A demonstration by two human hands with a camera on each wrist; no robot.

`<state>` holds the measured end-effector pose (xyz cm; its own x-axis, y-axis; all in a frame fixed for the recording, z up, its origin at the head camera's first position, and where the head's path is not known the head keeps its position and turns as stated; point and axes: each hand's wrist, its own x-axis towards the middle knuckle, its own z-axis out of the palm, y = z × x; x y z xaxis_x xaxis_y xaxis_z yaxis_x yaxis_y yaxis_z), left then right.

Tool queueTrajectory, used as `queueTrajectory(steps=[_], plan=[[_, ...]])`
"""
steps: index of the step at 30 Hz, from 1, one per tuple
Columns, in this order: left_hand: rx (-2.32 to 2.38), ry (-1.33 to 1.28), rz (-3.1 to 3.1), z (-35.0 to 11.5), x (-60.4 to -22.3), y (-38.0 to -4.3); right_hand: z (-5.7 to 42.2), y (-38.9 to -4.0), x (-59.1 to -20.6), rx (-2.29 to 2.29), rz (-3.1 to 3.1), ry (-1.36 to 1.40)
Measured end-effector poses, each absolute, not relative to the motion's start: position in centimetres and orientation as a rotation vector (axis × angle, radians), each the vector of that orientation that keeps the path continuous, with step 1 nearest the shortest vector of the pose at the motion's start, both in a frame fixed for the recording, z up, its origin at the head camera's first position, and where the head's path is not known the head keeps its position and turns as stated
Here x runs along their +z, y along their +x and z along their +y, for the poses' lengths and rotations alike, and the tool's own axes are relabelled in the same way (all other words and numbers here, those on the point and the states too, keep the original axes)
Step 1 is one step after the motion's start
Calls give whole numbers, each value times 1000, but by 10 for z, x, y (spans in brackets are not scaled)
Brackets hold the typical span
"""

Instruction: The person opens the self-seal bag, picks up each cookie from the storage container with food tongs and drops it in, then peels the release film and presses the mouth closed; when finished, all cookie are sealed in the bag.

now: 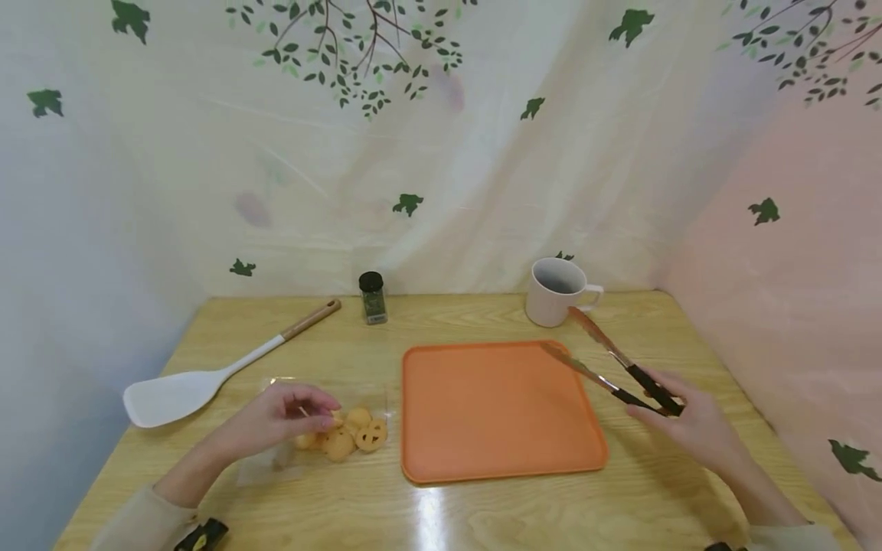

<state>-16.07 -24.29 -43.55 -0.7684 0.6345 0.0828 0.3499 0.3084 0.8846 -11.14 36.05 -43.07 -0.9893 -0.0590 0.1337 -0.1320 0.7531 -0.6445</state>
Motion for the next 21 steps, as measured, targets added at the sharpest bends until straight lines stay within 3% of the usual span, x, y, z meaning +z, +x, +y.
queueTrajectory(steps=[11,21], plan=[[1421,828,2329,-248,-439,-153,392,-108,-446,1108,-2985,-267],[1445,922,2347,-247,-437,-156,401,-110,-465,1096,-3034,-215]])
